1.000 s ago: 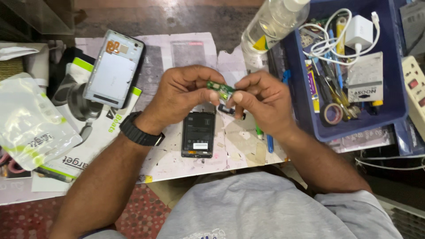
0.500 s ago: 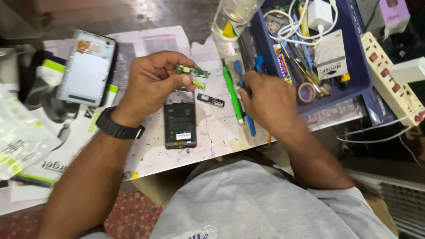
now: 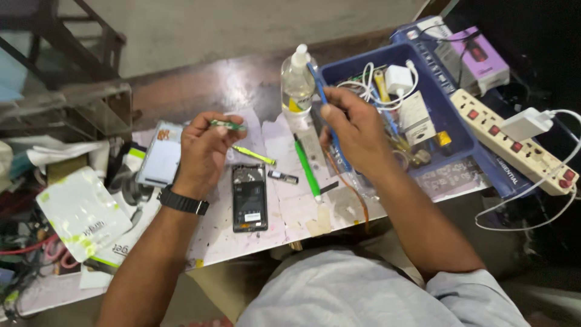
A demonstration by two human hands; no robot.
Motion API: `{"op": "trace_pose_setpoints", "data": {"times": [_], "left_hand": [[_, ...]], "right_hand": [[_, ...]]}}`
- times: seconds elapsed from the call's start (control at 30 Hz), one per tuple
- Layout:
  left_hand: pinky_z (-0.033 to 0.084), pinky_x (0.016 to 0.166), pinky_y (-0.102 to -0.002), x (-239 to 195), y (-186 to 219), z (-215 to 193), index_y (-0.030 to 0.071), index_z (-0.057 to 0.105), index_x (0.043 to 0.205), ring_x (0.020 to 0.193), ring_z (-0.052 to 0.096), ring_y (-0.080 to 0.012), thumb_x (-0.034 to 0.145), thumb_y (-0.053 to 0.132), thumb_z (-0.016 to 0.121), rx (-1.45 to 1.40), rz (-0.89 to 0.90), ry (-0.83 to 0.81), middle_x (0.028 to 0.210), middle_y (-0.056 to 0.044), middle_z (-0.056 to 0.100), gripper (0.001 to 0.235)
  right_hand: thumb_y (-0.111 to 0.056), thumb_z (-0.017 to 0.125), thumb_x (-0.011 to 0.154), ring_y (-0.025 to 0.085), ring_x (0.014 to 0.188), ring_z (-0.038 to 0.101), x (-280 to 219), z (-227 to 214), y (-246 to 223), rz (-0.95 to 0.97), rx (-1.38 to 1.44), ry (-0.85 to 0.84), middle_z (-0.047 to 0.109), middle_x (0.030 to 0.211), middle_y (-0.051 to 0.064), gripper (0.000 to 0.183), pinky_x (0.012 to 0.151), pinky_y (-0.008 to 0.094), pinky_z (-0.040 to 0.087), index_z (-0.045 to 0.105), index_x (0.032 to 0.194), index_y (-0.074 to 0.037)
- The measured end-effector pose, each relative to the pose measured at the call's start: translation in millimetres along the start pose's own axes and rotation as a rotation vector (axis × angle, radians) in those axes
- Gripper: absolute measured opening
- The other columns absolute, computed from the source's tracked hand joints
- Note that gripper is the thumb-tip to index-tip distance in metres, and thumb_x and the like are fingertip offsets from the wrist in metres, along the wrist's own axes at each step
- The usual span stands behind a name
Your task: The person uses a screwdriver to remove screws from a disassembled smartphone and then uses a small brush to clean internal components. They handle the phone's battery, motherboard, and other parts while working at a cluttered workbench.
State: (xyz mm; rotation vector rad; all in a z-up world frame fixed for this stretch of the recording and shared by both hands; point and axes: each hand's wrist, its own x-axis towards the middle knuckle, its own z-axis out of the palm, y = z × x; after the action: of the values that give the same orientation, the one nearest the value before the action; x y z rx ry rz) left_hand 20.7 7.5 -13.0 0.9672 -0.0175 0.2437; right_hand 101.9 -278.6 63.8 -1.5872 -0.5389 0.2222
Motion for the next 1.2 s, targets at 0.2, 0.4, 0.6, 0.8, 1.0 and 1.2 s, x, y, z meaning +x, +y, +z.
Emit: {"op": "trace_pose_setpoints", "data": {"times": [0.2,0.4,0.6,0.8,1.0,1.2], "left_hand": [[0.057,0.076,-0.043,23.8,-1.3,10.1,0.01,0.058,0.095,0.079,0.065,-0.0262,0.092,0.019,0.05,-0.177,-0.191,0.171,0.091,-0.012,0.066,0.013],[0.04,0.052,-0.033,70.3,-9.1,53.9,0.012,0.056,0.091,0.058,0.049,-0.0183,0.094,0.022,0.047,-0.236,-0.212,0.069,0.076,-0.008,0.058,0.014],[0.04,0.049,-0.04,133.9,-4.1,105.0,0.007,0.054,0.085,0.053,0.049,-0.0229,0.099,0.018,0.053,0.641,0.278,0.208,0.066,-0.01,0.058,0.018],[0.05,0.067,-0.058,175.1,-2.0,144.4,0.004,0.066,0.086,0.078,0.065,-0.0461,0.099,0.028,0.06,1.556,0.598,0.261,0.08,-0.022,0.07,0.028],[0.053,0.076,-0.058,179.9,-3.1,150.3,0.005,0.069,0.088,0.085,0.067,-0.0473,0.096,0.028,0.06,1.735,0.377,0.145,0.086,-0.025,0.07,0.026],[0.056,0.071,-0.055,182.7,-6.2,148.6,0.006,0.07,0.089,0.082,0.069,-0.0451,0.09,0.024,0.062,1.832,0.397,0.178,0.086,-0.023,0.072,0.02]], "right_hand": [[-0.01,0.052,0.105,0.01,0.057,0.057,33.3,7.9,27.0,0.165,0.627,0.029,0.065,0.096,0.007,0.042,0.047,0.027,0.05,0.049,0.145,0.001],[-0.009,0.051,0.104,0.009,0.056,0.055,35.7,13.4,39.8,0.117,0.613,0.04,0.066,0.098,0.009,0.05,0.046,0.027,0.049,0.041,0.152,-0.002],[-0.01,0.051,0.105,0.009,0.055,0.054,37.5,14.3,42.8,0.089,0.629,0.004,0.065,0.1,0.009,0.05,0.046,0.026,0.048,0.041,0.154,-0.004],[-0.01,0.051,0.104,0.007,0.053,0.052,39.9,15.3,41.4,0.078,0.577,0.011,0.063,0.099,0.007,0.049,0.044,0.025,0.046,0.043,0.153,-0.005],[-0.009,0.053,0.104,0.006,0.054,0.05,42.2,10.1,37.4,0.096,0.511,0.012,0.063,0.096,0.007,0.049,0.044,0.024,0.043,0.045,0.153,-0.004],[-0.009,0.053,0.104,0.007,0.053,0.05,42.9,13.4,41.9,0.116,0.495,0.031,0.063,0.095,0.007,0.051,0.044,0.024,0.043,0.044,0.154,-0.004]]}}
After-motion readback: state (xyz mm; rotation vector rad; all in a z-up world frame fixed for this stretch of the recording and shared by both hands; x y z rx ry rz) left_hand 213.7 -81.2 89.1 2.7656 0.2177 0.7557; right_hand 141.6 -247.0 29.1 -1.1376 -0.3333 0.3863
